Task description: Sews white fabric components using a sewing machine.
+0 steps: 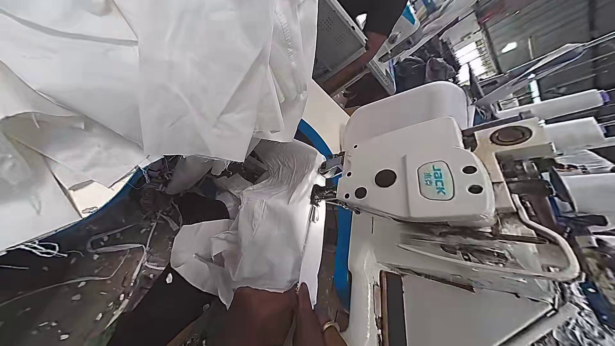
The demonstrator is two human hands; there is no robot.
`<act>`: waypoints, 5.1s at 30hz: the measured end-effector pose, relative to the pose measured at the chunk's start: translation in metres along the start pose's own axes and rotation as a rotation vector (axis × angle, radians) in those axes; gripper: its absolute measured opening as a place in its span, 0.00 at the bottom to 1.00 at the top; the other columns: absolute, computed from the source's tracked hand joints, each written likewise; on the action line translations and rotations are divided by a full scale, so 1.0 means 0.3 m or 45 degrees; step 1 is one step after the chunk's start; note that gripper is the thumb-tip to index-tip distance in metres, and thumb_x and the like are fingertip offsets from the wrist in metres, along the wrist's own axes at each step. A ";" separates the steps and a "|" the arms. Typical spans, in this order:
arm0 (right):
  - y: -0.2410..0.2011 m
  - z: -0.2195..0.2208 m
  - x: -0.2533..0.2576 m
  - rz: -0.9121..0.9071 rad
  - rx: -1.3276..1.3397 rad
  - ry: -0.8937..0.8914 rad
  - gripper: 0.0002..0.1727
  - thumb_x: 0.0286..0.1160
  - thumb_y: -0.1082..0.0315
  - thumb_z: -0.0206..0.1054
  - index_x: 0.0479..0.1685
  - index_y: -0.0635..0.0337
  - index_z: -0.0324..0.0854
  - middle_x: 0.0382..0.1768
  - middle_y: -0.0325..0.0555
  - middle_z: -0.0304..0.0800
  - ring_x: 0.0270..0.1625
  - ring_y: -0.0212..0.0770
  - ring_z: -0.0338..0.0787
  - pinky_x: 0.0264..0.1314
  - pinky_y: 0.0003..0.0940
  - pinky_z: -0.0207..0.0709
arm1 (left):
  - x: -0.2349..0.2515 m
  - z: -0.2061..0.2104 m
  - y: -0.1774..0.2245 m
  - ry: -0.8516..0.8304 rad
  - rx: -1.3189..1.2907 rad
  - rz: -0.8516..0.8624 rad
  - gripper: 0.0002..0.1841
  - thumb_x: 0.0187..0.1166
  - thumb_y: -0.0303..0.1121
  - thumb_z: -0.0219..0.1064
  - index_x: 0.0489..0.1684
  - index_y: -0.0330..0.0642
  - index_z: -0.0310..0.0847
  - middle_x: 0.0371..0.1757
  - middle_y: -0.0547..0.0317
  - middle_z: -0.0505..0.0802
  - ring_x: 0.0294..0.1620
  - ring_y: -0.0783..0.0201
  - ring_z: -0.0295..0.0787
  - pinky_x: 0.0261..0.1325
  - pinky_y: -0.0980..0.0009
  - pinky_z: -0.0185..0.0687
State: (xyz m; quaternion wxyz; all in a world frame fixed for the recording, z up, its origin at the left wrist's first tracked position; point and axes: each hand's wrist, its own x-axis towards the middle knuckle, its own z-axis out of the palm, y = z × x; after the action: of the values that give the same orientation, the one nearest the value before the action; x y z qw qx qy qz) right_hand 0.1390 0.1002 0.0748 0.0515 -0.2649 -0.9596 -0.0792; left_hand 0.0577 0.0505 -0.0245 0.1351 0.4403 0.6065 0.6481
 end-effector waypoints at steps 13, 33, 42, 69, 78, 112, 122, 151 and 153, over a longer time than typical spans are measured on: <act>0.046 0.036 -0.002 0.100 0.214 0.203 0.11 0.68 0.69 0.68 0.21 0.63 0.88 0.15 0.45 0.85 0.17 0.33 0.83 0.21 0.22 0.73 | 0.057 0.028 -0.057 -0.030 -0.007 -0.017 0.14 0.80 0.32 0.56 0.37 0.38 0.91 0.11 0.60 0.79 0.10 0.64 0.73 0.14 0.67 0.64; 0.130 0.206 0.130 -0.042 0.024 0.646 0.13 0.70 0.68 0.61 0.25 0.63 0.89 0.18 0.46 0.83 0.18 0.39 0.83 0.18 0.28 0.72 | 0.138 0.084 -0.097 0.200 -0.118 -0.082 0.15 0.76 0.27 0.60 0.44 0.30 0.95 0.31 0.48 0.98 0.33 0.62 0.98 0.40 0.64 0.89; 0.271 0.201 0.078 0.534 0.430 -0.402 0.07 0.69 0.74 0.72 0.35 0.72 0.90 0.38 0.64 0.90 0.43 0.63 0.91 0.43 0.62 0.78 | -0.031 -0.074 -0.016 -0.034 0.242 -0.109 0.14 0.81 0.35 0.60 0.38 0.41 0.94 0.24 0.59 0.94 0.21 0.66 0.90 0.25 0.66 0.83; 0.150 0.249 0.063 0.088 0.005 0.618 0.09 0.62 0.72 0.63 0.21 0.63 0.88 0.35 0.54 0.93 0.32 0.48 0.93 0.25 0.35 0.81 | 0.144 0.048 -0.038 0.121 0.289 -0.072 0.16 0.80 0.31 0.58 0.41 0.35 0.95 0.15 0.53 0.88 0.15 0.58 0.85 0.22 0.59 0.78; 0.356 0.192 -0.039 0.252 0.720 -0.348 0.04 0.58 0.73 0.74 0.27 0.66 0.91 0.28 0.52 0.93 0.35 0.50 0.93 0.39 0.54 0.82 | -0.012 -0.043 0.042 -0.135 0.297 -0.071 0.17 0.78 0.30 0.59 0.52 0.37 0.95 0.11 0.57 0.83 0.09 0.64 0.75 0.16 0.66 0.70; 0.087 0.080 -0.054 -0.029 0.383 0.378 0.08 0.69 0.73 0.66 0.34 0.64 0.91 0.29 0.50 0.88 0.39 0.33 0.87 0.50 0.13 0.75 | 0.098 0.006 -0.022 -0.076 0.149 -0.022 0.11 0.74 0.27 0.60 0.30 0.37 0.90 0.11 0.55 0.82 0.12 0.59 0.81 0.16 0.61 0.71; 0.132 0.213 0.042 -0.087 0.267 0.734 0.06 0.75 0.67 0.68 0.32 0.54 0.88 0.40 0.50 0.84 0.48 0.32 0.84 0.58 0.12 0.73 | 0.079 0.050 -0.047 0.184 0.105 0.034 0.09 0.70 0.26 0.65 0.23 0.37 0.91 0.22 0.56 0.81 0.28 0.67 0.79 0.34 0.80 0.74; 0.150 0.290 0.193 -0.007 0.126 0.679 0.11 0.67 0.71 0.64 0.32 0.65 0.93 0.52 0.62 0.95 0.54 0.58 0.95 0.46 0.39 0.87 | 0.863 0.094 -0.351 -0.231 -0.871 -0.816 0.14 0.91 0.34 0.57 0.53 0.28 0.80 0.42 0.52 0.88 0.40 0.67 0.84 0.50 0.67 0.82; 0.155 0.293 0.185 0.005 0.144 0.691 0.11 0.67 0.70 0.64 0.31 0.64 0.93 0.51 0.61 0.95 0.53 0.58 0.95 0.47 0.39 0.87 | 0.919 0.142 -0.379 -0.168 -0.734 -0.848 0.10 0.82 0.26 0.65 0.50 0.26 0.80 0.43 0.48 0.87 0.41 0.64 0.83 0.52 0.65 0.81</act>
State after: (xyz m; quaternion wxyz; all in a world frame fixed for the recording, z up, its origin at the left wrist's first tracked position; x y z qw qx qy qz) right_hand 0.1105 0.1832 0.0020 0.3217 -0.2324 -0.9131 -0.0934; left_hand -0.1106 0.3006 -0.0205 0.4920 0.2057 0.5000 0.6823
